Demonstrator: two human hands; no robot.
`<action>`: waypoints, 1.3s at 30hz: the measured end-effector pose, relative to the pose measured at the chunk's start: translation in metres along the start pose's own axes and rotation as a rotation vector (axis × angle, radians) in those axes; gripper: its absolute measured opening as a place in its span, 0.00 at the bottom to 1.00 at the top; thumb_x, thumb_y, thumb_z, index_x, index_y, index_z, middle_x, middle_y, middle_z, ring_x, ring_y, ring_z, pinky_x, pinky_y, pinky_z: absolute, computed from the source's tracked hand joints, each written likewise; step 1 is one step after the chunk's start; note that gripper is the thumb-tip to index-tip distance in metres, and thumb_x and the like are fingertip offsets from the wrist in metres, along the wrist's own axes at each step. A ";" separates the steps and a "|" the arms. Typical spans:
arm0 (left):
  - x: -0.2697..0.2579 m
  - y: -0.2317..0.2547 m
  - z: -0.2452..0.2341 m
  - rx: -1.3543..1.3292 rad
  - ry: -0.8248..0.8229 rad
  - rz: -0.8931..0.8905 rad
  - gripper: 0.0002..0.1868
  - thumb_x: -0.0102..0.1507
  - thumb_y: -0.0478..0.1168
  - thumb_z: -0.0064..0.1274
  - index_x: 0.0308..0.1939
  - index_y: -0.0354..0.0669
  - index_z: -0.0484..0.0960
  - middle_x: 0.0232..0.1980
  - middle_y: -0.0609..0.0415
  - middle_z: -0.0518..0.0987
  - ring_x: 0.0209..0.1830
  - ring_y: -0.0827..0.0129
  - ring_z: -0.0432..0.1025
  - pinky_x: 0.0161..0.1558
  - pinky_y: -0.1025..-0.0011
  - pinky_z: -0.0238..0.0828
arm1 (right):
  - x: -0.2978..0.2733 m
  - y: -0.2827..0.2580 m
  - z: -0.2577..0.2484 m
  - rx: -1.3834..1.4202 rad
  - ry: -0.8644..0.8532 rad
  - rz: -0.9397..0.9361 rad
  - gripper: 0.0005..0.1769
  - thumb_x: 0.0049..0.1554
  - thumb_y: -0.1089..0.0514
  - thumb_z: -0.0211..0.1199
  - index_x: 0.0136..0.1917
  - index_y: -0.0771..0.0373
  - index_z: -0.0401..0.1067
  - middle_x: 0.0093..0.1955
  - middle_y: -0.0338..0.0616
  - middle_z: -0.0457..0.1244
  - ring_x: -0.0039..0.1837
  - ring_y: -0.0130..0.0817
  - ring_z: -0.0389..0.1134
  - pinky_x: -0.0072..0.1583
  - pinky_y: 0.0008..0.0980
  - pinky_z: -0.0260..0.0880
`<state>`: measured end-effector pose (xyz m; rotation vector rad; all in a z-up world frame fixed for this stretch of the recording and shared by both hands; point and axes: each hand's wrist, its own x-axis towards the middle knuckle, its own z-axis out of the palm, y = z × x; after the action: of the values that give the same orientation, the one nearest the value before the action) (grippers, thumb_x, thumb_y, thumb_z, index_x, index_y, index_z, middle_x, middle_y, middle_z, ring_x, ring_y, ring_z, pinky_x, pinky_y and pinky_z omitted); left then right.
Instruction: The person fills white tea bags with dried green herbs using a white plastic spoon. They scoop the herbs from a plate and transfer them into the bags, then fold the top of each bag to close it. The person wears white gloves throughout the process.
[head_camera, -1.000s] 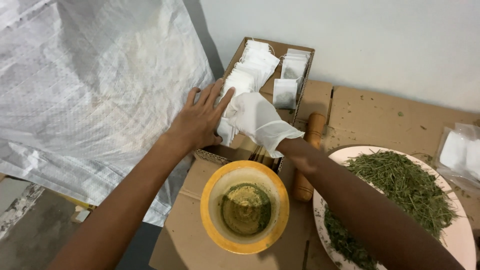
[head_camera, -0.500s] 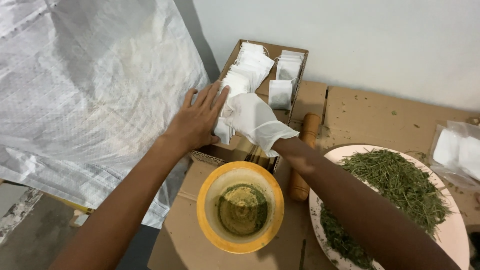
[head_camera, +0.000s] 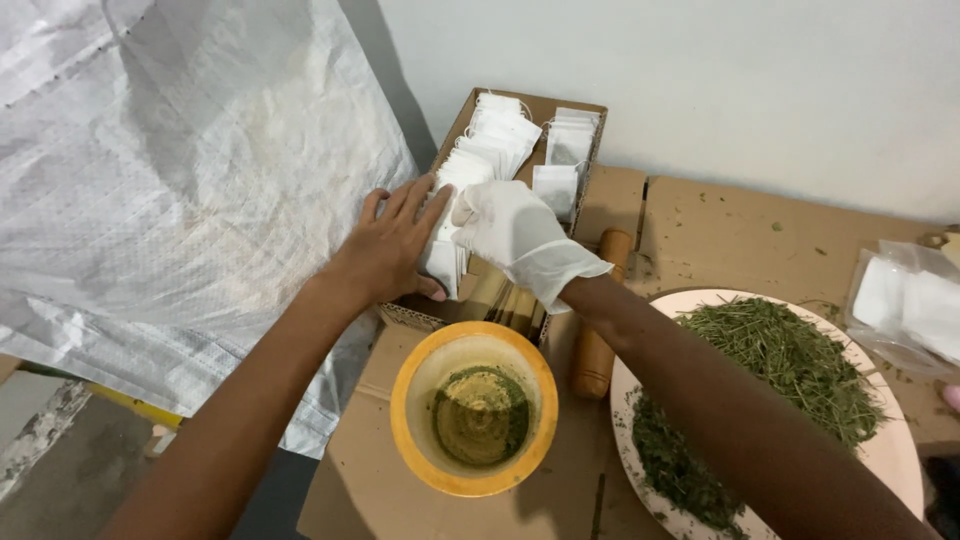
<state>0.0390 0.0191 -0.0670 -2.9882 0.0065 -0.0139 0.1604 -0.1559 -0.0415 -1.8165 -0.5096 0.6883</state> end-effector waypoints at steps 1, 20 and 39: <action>-0.002 0.001 -0.005 0.001 0.003 0.002 0.79 0.49 0.70 0.78 0.90 0.45 0.46 0.89 0.37 0.52 0.89 0.49 0.47 0.80 0.48 0.36 | 0.006 0.008 -0.002 0.000 0.003 -0.002 0.06 0.56 0.55 0.70 0.42 0.58 0.83 0.40 0.43 0.74 0.50 0.30 0.77 0.60 0.38 0.80; 0.038 0.185 -0.088 -0.209 0.114 0.363 0.41 0.66 0.60 0.64 0.79 0.53 0.68 0.83 0.41 0.60 0.85 0.46 0.53 0.79 0.42 0.46 | -0.195 0.065 -0.167 -0.570 0.339 -0.019 0.29 0.61 0.42 0.70 0.73 0.34 0.66 0.61 0.32 0.72 0.65 0.40 0.76 0.63 0.50 0.79; 0.180 0.464 -0.009 0.095 0.744 0.758 0.54 0.61 0.77 0.61 0.77 0.42 0.72 0.64 0.44 0.77 0.62 0.57 0.72 0.62 0.55 0.66 | -0.310 0.231 -0.381 -0.936 0.747 0.250 0.15 0.60 0.41 0.72 0.60 0.36 0.79 0.59 0.35 0.71 0.63 0.48 0.76 0.64 0.55 0.79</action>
<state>0.2168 -0.4420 -0.1270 -2.5032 1.1417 -0.9681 0.1901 -0.6954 -0.0956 -2.8439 -0.0705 -0.1782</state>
